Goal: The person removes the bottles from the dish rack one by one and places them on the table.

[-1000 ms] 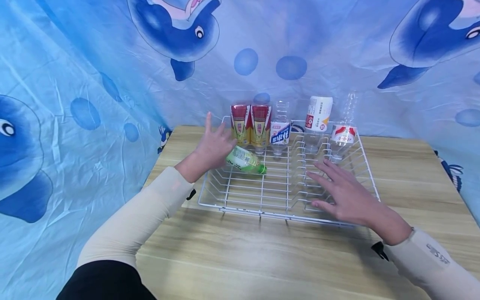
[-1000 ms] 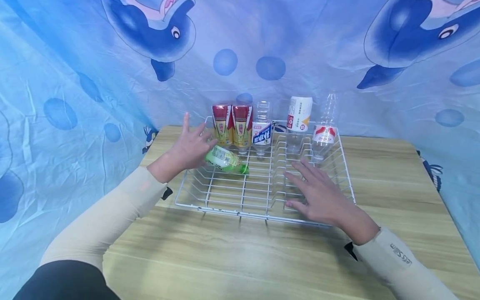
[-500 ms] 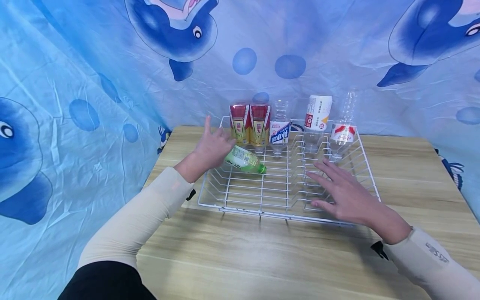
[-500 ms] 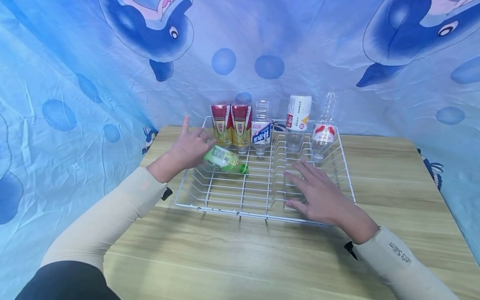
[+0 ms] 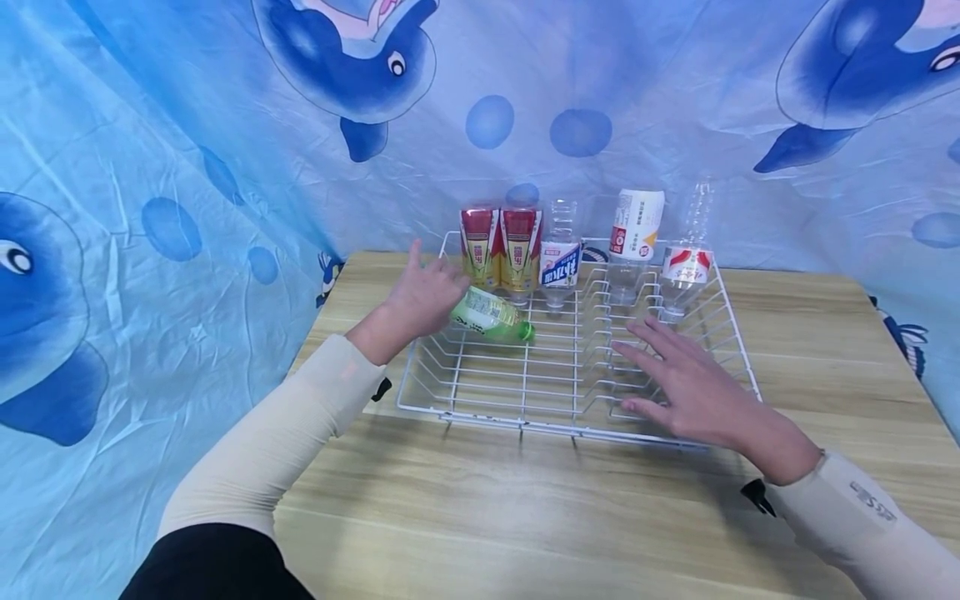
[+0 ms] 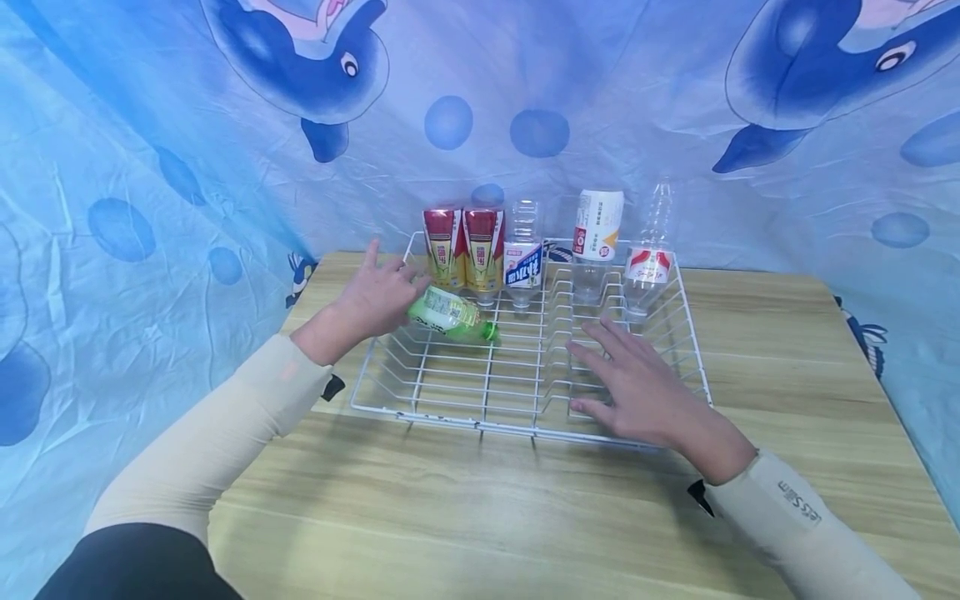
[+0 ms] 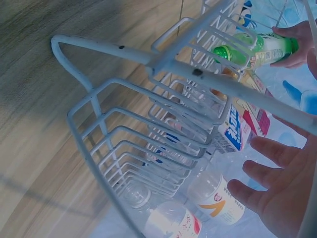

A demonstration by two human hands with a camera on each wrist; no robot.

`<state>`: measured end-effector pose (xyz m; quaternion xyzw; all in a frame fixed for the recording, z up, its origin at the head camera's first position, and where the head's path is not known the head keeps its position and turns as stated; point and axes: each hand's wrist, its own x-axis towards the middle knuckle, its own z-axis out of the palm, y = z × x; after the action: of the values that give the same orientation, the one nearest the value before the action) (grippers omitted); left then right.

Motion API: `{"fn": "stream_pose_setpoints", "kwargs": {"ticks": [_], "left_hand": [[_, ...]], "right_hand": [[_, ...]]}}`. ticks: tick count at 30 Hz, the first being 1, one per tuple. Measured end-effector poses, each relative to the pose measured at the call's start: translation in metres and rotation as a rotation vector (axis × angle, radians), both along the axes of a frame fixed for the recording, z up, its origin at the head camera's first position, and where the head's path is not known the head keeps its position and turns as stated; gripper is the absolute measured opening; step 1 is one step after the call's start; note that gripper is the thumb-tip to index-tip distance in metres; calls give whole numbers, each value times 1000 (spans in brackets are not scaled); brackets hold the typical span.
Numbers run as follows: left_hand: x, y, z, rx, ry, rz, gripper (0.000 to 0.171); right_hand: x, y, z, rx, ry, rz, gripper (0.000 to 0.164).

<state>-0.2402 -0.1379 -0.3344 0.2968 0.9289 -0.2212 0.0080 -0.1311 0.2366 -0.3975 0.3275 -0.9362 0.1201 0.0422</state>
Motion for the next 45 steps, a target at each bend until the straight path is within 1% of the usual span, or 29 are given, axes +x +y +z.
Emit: {"fn": "stream_pose_setpoints", "kwargs": {"ticks": [5,7,14,17,21,26,32,35,40,43,45], "left_hand": [[2,-2,3,19,36,-17,55],[3,-3,5,33,43,-23,57],[9,-3,12,80,33,-23,75],[12,-2,13,120,26,-20,77],[15,-1,14,168,13,2,78],[21,1,13,239,-14,33,77],[28,7,10,344,-54,48,77],[29,10,9,364,-66,56,78],[31,15,7,400,-87,73,81],[33,17,4,455,-95,82,81],[35,19,2,513,-112,87,80]], "right_hand": [[-1,0,2,1,17,7,72],[-1,-1,3,0,17,6,71],[1,0,6,-14,21,5,73],[2,2,7,-30,25,2,73],[5,5,6,-39,30,-6,73],[9,8,2,-47,-7,-31,73],[10,9,-2,-92,-43,-60,77],[10,7,-1,-113,-55,-58,78],[10,4,1,-128,-98,-54,78],[10,3,2,-143,-118,-54,78],[10,2,2,-161,-134,-51,77]]}}
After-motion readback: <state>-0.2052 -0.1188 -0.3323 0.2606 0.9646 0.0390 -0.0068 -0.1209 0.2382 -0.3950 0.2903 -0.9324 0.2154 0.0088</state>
